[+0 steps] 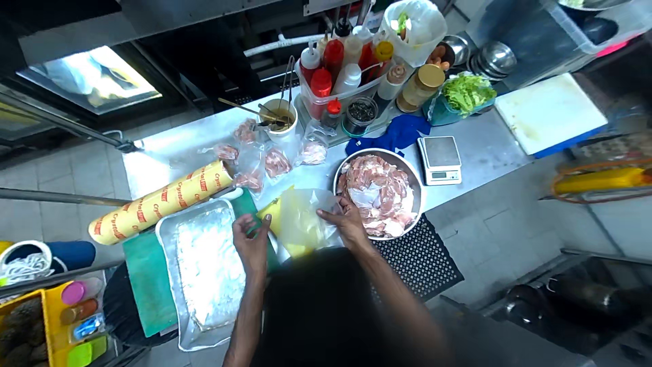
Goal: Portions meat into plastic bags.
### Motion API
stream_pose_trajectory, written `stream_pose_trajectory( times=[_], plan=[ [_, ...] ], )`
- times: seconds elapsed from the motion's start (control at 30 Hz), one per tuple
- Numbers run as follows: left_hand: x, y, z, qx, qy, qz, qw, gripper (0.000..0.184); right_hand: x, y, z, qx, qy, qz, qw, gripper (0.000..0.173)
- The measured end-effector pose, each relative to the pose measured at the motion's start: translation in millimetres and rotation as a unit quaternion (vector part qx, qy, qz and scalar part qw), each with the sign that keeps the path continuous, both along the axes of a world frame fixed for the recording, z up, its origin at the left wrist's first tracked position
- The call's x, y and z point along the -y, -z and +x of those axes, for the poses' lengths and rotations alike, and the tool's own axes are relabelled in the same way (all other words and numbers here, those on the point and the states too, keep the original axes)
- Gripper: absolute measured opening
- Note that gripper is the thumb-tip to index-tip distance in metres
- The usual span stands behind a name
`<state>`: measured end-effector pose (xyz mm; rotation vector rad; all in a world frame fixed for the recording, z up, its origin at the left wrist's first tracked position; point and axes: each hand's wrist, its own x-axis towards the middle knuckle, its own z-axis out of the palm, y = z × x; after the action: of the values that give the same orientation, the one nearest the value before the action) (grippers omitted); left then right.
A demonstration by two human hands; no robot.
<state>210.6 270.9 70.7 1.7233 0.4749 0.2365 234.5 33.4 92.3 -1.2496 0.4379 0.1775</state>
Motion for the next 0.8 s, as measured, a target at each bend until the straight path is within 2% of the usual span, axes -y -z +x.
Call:
stream_pose_trajectory(
  times=[0.07,0.1,0.17,0.2,0.23,0.3,0.33,0.37,0.43,0.5,0.53,0.57,0.63,0.7,0.8],
  plan=[
    [16.0,-17.6,-4.1,0.045,0.087,-0.056,0.994,0.03,-14.3,-4.3,-0.9,0.013,-0.021,-0.03,0.999,0.047],
    [25.3,-26.3,-6.8,0.041,0.161,-0.103,0.981,0.028,-22.6,-7.0,-2.8,0.016,-0.038,-0.034,0.999,0.047],
    [43.9,-36.3,-7.6,0.017,0.265,-0.14,0.954,0.048,-36.9,-10.0,-5.3,0.018,-0.081,-0.011,0.996,0.042],
    [50.1,-36.4,-6.6,0.014,0.279,-0.132,0.951,0.054,-41.2,-12.0,-5.0,0.01,-0.094,0.019,0.995,0.04],
    [52.5,-35.0,-4.9,0.019,0.276,-0.124,0.953,0.052,-42.2,-13.7,-4.1,-0.004,-0.1,0.058,0.993,0.039],
    [46.1,-30.4,0.4,0.042,0.263,-0.101,0.958,0.036,-35.5,-15.5,-1.1,-0.023,-0.102,0.118,0.987,0.037],
    [39.7,-28.6,2.5,0.057,0.254,-0.094,0.961,0.028,-28.8,-14.3,0.0,-0.023,-0.102,0.118,0.988,0.036],
    [32.9,-27.1,4.3,0.074,0.233,-0.096,0.965,0.023,-21.2,-11.8,0.5,-0.012,-0.106,0.082,0.991,0.038],
    [23.2,-25.9,7.7,0.081,0.171,-0.082,0.979,0.024,-12.2,-3.7,0.4,0.042,-0.117,-0.096,0.988,0.045],
    [23.5,-25.4,9.5,0.046,0.169,0.021,0.984,0.035,-12.7,2.8,-3.0,0.104,-0.143,-0.287,0.941,0.051],
    [29.4,-25.6,8.8,0.027,0.193,0.082,0.977,0.041,-18.4,2.2,-5.5,0.122,-0.145,-0.348,0.918,0.049],
    [39.2,-25.9,7.5,0.017,0.213,0.123,0.969,0.047,-26.0,0.2,-7.7,0.129,-0.145,-0.383,0.903,0.046],
    [61.5,-25.0,6.6,0.025,0.22,0.143,0.965,0.054,-42.1,-5.7,-7.8,0.128,-0.137,-0.412,0.892,0.039],
    [75.2,-17.6,9.6,0.051,0.175,0.139,0.973,0.055,-49.9,-10.0,-3.7,0.121,-0.123,-0.417,0.893,0.037],
    [71.3,-9.0,15.7,0.041,0.121,0.175,0.976,0.052,-44.0,-10.7,2.2,0.107,-0.179,-0.432,0.877,0.041]
  ],
)
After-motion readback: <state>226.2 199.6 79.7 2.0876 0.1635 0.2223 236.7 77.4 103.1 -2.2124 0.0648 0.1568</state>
